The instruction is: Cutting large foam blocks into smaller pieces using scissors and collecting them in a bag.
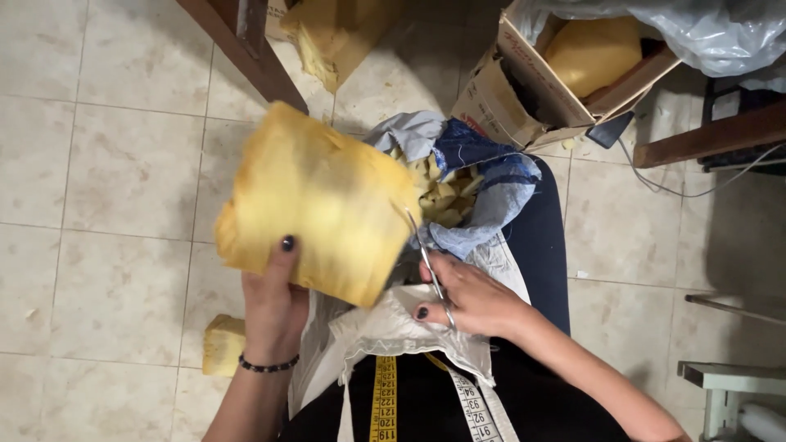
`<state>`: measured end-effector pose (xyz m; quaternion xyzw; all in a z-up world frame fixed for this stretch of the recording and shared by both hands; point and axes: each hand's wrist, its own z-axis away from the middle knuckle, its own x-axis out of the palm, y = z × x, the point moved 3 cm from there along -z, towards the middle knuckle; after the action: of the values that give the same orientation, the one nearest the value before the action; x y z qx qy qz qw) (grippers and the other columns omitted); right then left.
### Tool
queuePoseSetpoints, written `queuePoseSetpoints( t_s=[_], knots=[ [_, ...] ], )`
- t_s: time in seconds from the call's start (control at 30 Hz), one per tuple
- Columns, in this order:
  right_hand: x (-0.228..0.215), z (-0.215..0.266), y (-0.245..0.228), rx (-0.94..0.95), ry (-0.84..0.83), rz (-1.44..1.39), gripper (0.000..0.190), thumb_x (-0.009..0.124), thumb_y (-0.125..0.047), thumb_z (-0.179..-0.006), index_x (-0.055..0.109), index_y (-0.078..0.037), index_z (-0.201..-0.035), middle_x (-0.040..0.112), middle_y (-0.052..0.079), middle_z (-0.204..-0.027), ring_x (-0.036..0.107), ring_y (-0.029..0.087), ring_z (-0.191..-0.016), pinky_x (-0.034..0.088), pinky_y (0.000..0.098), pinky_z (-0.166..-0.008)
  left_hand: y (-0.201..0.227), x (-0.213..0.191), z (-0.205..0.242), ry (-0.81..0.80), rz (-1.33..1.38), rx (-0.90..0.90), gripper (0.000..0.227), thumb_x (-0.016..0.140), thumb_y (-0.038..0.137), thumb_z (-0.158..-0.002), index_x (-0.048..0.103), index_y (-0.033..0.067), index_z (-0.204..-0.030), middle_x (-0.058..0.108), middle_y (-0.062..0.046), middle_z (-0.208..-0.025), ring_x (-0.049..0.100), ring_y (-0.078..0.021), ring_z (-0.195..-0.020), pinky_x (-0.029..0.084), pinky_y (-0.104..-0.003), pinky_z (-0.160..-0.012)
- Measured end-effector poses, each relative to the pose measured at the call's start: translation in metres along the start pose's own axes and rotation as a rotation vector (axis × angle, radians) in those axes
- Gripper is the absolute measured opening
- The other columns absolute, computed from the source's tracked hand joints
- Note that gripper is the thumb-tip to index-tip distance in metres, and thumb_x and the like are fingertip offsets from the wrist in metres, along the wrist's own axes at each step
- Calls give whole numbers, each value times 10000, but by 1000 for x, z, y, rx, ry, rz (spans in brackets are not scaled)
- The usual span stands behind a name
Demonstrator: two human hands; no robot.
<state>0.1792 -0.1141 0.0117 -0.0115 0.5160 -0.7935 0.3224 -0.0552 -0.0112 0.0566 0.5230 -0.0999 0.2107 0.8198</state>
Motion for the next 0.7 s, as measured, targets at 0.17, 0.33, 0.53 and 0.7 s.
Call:
queuePoseSetpoints(
  t_s=[0.17,0.33,0.53,0.7],
  knots=[
    [5,-9,12,6,170,-7,547,670,-602,-856,520,-134,-1096,614,194,-876,659,473,-852,519,542,-760,-12,-3,8,-52,-54,26,623,735,24,-825,514,33,-1408,666,-156,-1232,670,-336,-1104,610,-553,-875],
    [15,-7,17,-37,401,-126,371,710,-483,-906,569,-141,-881,591,94,-621,638,312,-630,533,395,-617,-11,3,3,-55,-56,19,618,721,9,-845,497,36,-1420,668,-174,-1242,683,-362,-1086,614,-580,-859],
    [23,-6,26,-81,493,-204,307,746,-337,-915,593,-86,-825,580,128,-555,601,306,-550,517,393,-570,-16,12,3,12,-29,-57,611,703,89,-886,463,33,-1445,638,-149,-1279,667,-335,-1130,596,-562,-917],
    [22,-7,25,-90,495,-264,286,768,-316,-898,620,-95,-793,586,92,-531,575,236,-538,503,351,-551,-8,10,-3,-6,-29,-78,595,706,126,-888,479,25,-1429,649,-173,-1237,675,-355,-1108,599,-570,-902]
  ],
)
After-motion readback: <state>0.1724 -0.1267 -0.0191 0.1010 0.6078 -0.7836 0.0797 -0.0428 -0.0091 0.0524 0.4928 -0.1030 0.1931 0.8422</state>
